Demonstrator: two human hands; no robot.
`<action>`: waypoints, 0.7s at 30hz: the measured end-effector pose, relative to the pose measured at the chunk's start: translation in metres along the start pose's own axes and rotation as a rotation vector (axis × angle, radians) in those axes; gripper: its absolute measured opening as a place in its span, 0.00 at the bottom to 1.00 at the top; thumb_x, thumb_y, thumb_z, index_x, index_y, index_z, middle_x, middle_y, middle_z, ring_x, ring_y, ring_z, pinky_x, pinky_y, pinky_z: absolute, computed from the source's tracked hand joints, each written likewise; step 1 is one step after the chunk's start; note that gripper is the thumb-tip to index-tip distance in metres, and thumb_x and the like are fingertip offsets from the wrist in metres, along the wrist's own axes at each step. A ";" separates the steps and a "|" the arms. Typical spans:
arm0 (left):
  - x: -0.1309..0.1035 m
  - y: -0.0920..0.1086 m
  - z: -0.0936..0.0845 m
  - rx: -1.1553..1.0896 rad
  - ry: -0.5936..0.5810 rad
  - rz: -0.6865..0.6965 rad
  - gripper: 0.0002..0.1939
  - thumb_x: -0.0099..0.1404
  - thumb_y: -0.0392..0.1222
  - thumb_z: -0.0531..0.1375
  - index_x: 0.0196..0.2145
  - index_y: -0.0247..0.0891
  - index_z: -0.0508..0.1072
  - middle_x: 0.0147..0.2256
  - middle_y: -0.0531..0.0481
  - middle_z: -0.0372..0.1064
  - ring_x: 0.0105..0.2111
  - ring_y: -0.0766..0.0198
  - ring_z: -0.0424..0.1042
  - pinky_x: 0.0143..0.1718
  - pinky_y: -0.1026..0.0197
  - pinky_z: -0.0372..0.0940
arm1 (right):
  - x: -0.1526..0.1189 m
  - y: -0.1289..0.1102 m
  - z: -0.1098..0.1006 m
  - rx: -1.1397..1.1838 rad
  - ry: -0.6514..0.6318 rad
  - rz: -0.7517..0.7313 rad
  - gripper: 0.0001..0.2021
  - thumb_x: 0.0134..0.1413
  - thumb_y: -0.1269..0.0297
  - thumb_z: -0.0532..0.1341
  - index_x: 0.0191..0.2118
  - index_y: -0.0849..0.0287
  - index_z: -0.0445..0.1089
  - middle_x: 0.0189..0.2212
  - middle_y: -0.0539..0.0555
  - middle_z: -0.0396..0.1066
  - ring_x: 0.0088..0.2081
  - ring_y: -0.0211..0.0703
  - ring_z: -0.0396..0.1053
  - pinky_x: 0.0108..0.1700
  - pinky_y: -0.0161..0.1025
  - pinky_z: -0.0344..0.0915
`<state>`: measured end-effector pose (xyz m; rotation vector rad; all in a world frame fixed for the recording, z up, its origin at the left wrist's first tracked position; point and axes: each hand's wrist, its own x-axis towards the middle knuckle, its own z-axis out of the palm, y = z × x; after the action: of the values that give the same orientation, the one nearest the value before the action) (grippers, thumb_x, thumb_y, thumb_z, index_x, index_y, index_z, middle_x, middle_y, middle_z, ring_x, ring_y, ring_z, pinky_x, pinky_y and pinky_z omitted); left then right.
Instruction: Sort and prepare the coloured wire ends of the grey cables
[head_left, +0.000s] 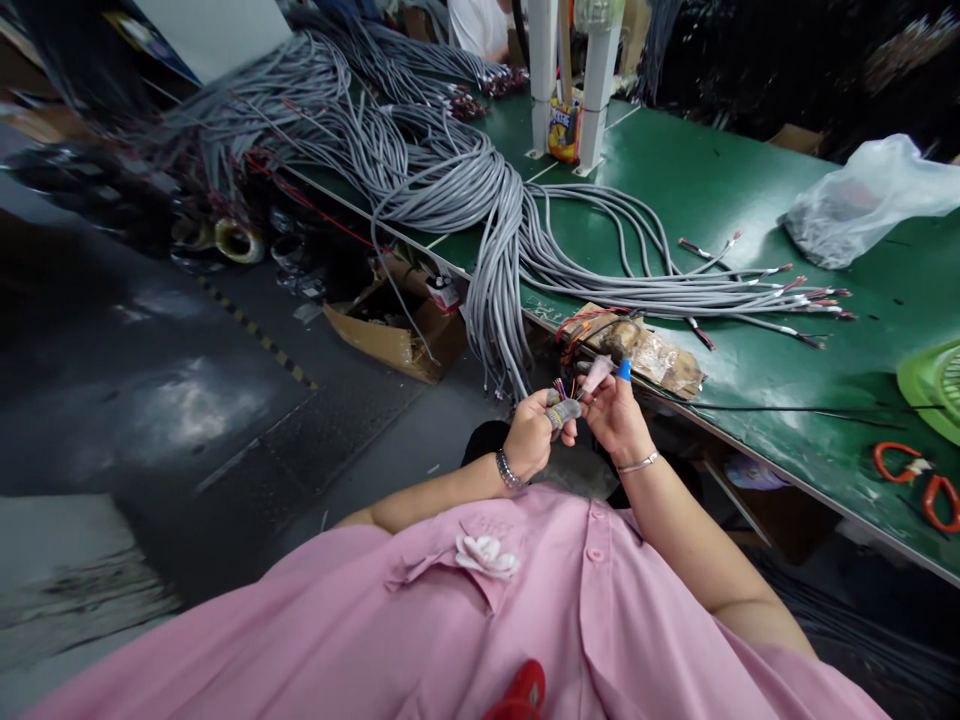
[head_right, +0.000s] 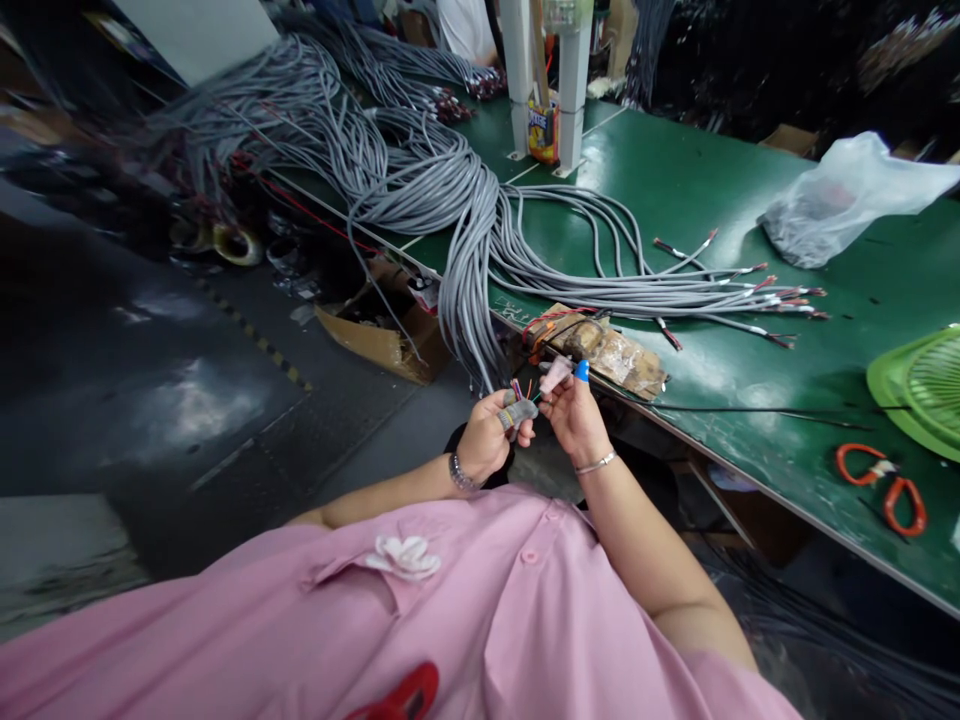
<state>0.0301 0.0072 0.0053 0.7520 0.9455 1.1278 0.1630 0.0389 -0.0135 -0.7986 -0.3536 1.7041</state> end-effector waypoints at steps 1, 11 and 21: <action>-0.001 0.001 -0.001 -0.002 0.005 0.005 0.14 0.53 0.46 0.67 0.25 0.35 0.68 0.17 0.54 0.68 0.14 0.70 0.63 0.15 0.67 0.58 | -0.001 -0.002 0.000 -0.012 -0.019 0.009 0.25 0.47 0.35 0.61 0.32 0.56 0.72 0.30 0.50 0.73 0.25 0.34 0.64 0.27 0.33 0.66; -0.001 0.005 -0.002 -0.029 0.046 0.068 0.15 0.54 0.48 0.66 0.26 0.36 0.68 0.18 0.54 0.68 0.14 0.71 0.64 0.18 0.67 0.58 | -0.007 -0.011 0.007 -0.111 0.022 -0.031 0.18 0.47 0.47 0.68 0.33 0.58 0.74 0.27 0.48 0.71 0.26 0.33 0.65 0.26 0.31 0.63; 0.009 -0.001 0.003 -0.068 0.099 0.029 0.14 0.54 0.47 0.66 0.26 0.36 0.67 0.18 0.54 0.68 0.15 0.70 0.64 0.18 0.67 0.59 | -0.006 -0.008 0.009 -0.021 0.064 -0.033 0.12 0.47 0.55 0.70 0.33 0.57 0.74 0.28 0.47 0.73 0.25 0.31 0.63 0.28 0.30 0.63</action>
<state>0.0346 0.0159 0.0032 0.6610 0.9767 1.2257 0.1638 0.0375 -0.0004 -0.8558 -0.3393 1.6423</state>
